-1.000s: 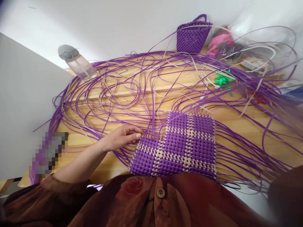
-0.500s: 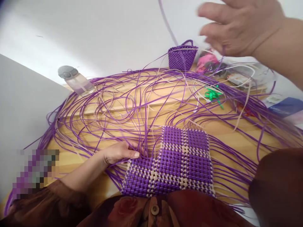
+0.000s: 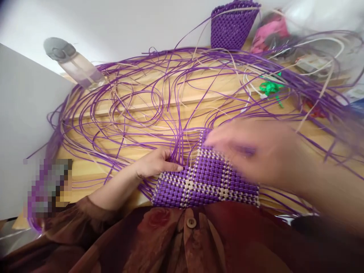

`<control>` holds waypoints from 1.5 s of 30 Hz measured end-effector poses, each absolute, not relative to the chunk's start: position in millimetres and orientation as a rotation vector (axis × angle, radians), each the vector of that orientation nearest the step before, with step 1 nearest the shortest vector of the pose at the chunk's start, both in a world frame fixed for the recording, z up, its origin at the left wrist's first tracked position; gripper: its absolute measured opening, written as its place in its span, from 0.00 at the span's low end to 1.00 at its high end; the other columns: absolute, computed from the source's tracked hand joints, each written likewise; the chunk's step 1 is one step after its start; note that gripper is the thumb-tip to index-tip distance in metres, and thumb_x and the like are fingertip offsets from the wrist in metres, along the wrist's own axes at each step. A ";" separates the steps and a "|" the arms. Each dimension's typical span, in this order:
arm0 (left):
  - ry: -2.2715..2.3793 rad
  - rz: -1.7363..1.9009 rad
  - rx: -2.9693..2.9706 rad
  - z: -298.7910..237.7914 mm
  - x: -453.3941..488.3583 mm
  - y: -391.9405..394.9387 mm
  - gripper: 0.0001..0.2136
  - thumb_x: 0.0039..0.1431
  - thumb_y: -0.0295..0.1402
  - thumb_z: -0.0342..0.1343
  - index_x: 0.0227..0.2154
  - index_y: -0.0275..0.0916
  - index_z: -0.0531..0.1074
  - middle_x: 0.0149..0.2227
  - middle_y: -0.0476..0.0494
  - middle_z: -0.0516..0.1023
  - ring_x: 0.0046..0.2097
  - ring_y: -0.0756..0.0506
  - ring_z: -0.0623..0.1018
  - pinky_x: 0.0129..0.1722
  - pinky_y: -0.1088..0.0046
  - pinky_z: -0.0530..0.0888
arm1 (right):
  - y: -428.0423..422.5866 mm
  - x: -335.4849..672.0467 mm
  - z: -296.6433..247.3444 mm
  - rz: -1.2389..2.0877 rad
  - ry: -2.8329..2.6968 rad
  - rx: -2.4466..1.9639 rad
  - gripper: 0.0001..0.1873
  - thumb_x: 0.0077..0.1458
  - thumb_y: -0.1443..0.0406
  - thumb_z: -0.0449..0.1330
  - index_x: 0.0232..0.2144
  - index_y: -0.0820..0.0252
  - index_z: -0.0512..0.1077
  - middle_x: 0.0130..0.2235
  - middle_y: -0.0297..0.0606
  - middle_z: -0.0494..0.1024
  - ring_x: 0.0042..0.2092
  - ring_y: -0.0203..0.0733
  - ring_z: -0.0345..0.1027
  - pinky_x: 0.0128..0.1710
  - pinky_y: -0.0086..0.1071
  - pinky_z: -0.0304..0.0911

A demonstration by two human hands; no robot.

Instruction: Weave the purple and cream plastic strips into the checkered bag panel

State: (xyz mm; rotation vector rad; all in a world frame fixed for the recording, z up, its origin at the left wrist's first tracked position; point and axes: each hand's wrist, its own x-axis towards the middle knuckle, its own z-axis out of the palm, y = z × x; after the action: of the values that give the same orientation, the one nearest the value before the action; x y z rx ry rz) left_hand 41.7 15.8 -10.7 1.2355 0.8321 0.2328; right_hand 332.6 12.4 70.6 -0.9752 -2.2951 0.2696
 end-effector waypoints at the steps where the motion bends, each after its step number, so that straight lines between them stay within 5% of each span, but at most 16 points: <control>1: 0.845 0.252 1.269 -10.5 41.5 15.3 0.11 0.51 0.37 0.66 0.33 0.32 0.79 0.31 0.47 0.79 0.33 0.49 0.74 0.38 0.73 0.71 | -4.3 308.4 63.3 0.243 -2.477 -0.742 0.13 0.63 0.64 0.59 0.47 0.49 0.79 0.50 0.31 0.81 0.53 0.40 0.76 0.58 0.35 0.71; 3: 0.860 0.310 1.325 -11.0 39.6 15.0 0.11 0.49 0.37 0.67 0.32 0.34 0.79 0.32 0.48 0.80 0.35 0.48 0.75 0.40 0.72 0.72 | -26.2 268.1 46.1 0.211 -2.607 -0.592 0.20 0.63 0.70 0.56 0.56 0.60 0.73 0.62 0.42 0.72 0.65 0.48 0.63 0.66 0.43 0.63; 6: 0.777 0.338 1.332 -14.8 34.4 16.3 0.14 0.44 0.35 0.71 0.34 0.34 0.80 0.34 0.47 0.81 0.40 0.45 0.77 0.47 0.69 0.73 | -26.5 240.3 21.4 0.241 -2.527 -0.729 0.21 0.65 0.67 0.55 0.59 0.66 0.69 0.61 0.49 0.71 0.63 0.48 0.64 0.64 0.45 0.64; 13: 0.650 0.260 1.022 -21.4 31.0 15.6 0.15 0.45 0.32 0.71 0.37 0.33 0.78 0.35 0.45 0.80 0.36 0.49 0.76 0.45 0.70 0.72 | -5.0 261.6 8.8 0.074 -2.531 -0.883 0.07 0.64 0.65 0.57 0.39 0.61 0.75 0.45 0.44 0.78 0.54 0.49 0.68 0.59 0.47 0.66; 16: 0.682 0.259 0.995 -19.7 32.2 14.7 0.15 0.44 0.33 0.72 0.35 0.33 0.78 0.34 0.45 0.80 0.36 0.49 0.76 0.43 0.70 0.72 | -11.1 268.1 6.6 0.130 -2.417 -0.994 0.11 0.61 0.59 0.62 0.30 0.59 0.70 0.38 0.43 0.77 0.48 0.48 0.70 0.53 0.46 0.68; 20: 0.696 0.253 1.042 -19.1 33.3 14.0 0.13 0.45 0.34 0.71 0.32 0.32 0.78 0.31 0.47 0.77 0.32 0.51 0.72 0.38 0.73 0.70 | -16.6 269.4 -4.6 0.214 -2.317 -1.049 0.11 0.60 0.64 0.61 0.27 0.58 0.67 0.37 0.43 0.76 0.49 0.48 0.71 0.52 0.44 0.68; 29: 0.778 0.400 1.190 -21.2 38.3 6.4 0.12 0.46 0.32 0.69 0.32 0.32 0.77 0.28 0.50 0.74 0.30 0.52 0.69 0.35 0.75 0.67 | -7.4 266.5 -14.2 0.177 -2.304 -1.104 0.03 0.60 0.67 0.60 0.34 0.61 0.72 0.43 0.47 0.78 0.51 0.50 0.71 0.56 0.46 0.67; 34: 0.750 0.416 1.187 -23.8 39.8 8.7 0.11 0.44 0.32 0.69 0.30 0.32 0.77 0.28 0.50 0.74 0.31 0.51 0.70 0.36 0.74 0.67 | -7.1 256.6 -10.5 0.076 -2.348 -0.949 0.19 0.61 0.70 0.60 0.55 0.62 0.71 0.52 0.47 0.77 0.55 0.48 0.70 0.57 0.44 0.68; 39: 0.741 0.402 1.215 -25.0 38.4 8.7 0.11 0.45 0.34 0.69 0.31 0.32 0.77 0.28 0.49 0.75 0.31 0.51 0.71 0.37 0.73 0.68 | 0.6 253.2 -6.5 -0.106 -2.392 -0.765 0.16 0.59 0.73 0.60 0.49 0.62 0.76 0.45 0.44 0.81 0.48 0.45 0.73 0.52 0.41 0.72; 45: 0.799 0.396 1.143 -24.9 39.2 6.6 0.12 0.42 0.34 0.70 0.29 0.34 0.76 0.29 0.49 0.76 0.31 0.50 0.72 0.38 0.72 0.69 | -5.8 267.5 16.4 -0.309 -2.475 -0.436 0.15 0.60 0.73 0.59 0.49 0.64 0.74 0.50 0.47 0.80 0.58 0.52 0.70 0.56 0.46 0.68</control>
State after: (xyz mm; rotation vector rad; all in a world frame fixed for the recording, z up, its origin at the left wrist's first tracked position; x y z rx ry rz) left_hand 39.2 6.6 -24.9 1.1432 0.7993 0.3958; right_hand 267.5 -5.8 16.4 -0.4363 -2.4745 -0.3090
